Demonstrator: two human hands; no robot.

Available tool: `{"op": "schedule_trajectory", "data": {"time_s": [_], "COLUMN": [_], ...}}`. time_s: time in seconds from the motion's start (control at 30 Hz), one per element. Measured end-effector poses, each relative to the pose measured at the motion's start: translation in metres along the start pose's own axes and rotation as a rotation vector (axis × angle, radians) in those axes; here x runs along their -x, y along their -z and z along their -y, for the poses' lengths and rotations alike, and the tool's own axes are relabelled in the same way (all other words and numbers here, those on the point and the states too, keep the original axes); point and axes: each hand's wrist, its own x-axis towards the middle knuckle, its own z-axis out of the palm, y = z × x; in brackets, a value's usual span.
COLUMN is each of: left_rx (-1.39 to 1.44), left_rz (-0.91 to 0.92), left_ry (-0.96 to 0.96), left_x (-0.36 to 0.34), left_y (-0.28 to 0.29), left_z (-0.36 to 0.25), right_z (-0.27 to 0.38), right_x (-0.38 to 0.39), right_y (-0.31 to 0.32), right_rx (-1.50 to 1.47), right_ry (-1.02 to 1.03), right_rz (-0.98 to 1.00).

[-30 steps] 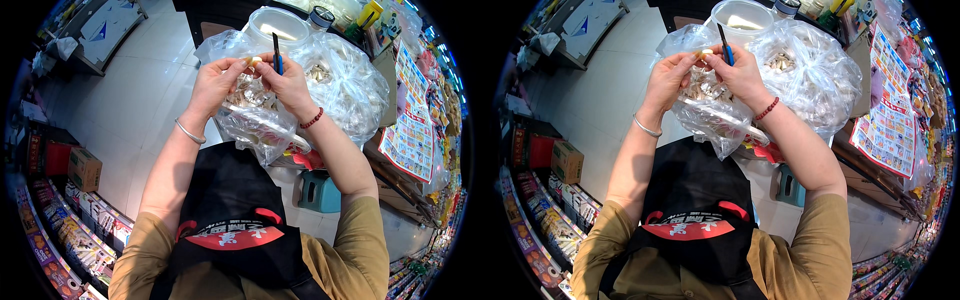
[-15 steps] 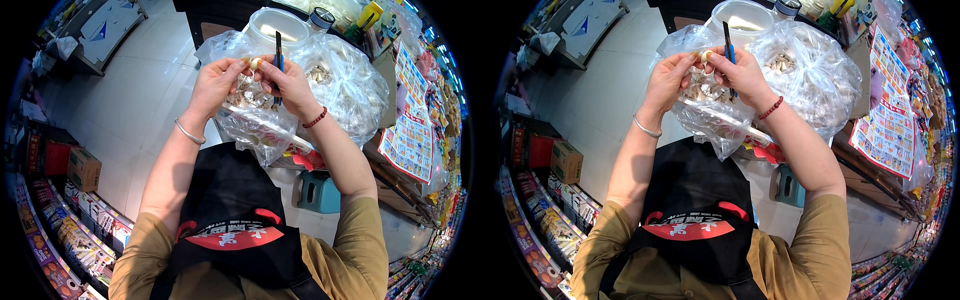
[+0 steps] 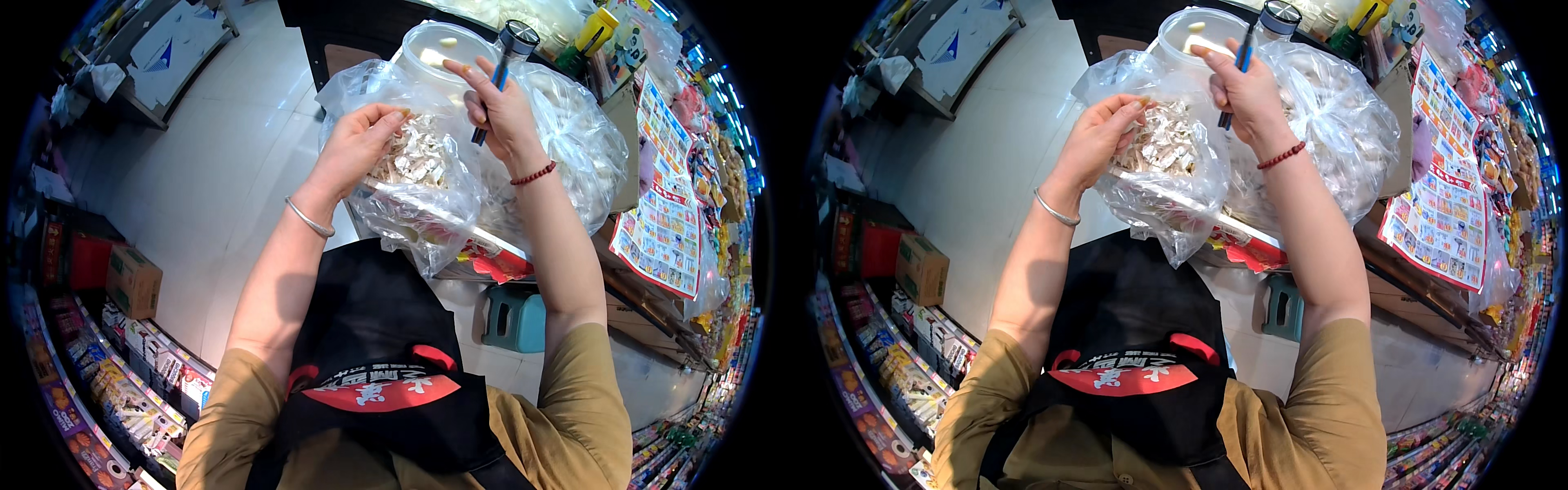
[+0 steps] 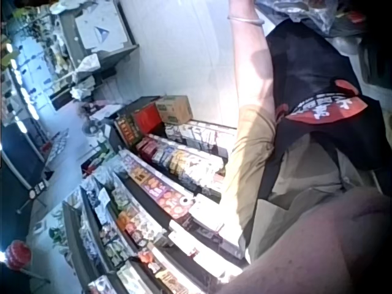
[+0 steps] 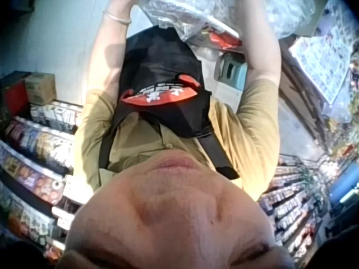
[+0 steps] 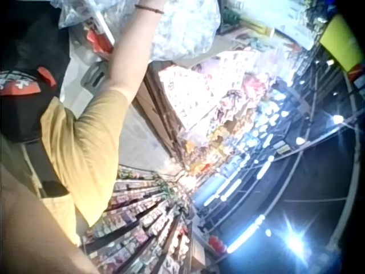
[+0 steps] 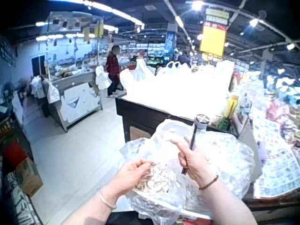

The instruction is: The person uses a small knife to peel garlic cloves one by one. The peeled cloves are placed into a plastic bag while the skins are discarded into a separate bag. The task is performed continuously at a counter in a retail setting.

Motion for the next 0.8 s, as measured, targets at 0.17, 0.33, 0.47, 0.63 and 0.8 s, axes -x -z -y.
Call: {"op": "schedule_trajectory", "data": {"time_s": [0.17, 0.33, 0.47, 0.63, 0.8], "left_rx": [0.047, 0.114, 0.097, 0.201, -0.013], "left_rz": [-0.009, 0.065, 0.108, 0.192, 0.031], "left_ry": [0.095, 0.093, 0.083, 0.072, -0.056], "left_x": [-0.004, 0.000, 0.003, 0.000, 0.001], "left_y": [0.005, 0.006, 0.007, 0.015, 0.008], "left_z": [-0.003, -0.007, -0.008, -0.003, 0.000], "right_z": [-0.011, -0.034, -0.048, -0.041, -0.042], "right_x": [0.017, 0.040, 0.040, 0.043, 0.038], "right_y": [-0.007, -0.030, -0.028, -0.032, -0.027], "right_rx": [0.347, 0.626, 0.575, 0.373, 0.424], "right_ry": [-0.011, 0.072, 0.075, -0.079, 0.008], "right_rz": [0.038, 0.376, 0.392, 0.402, 0.204]}}
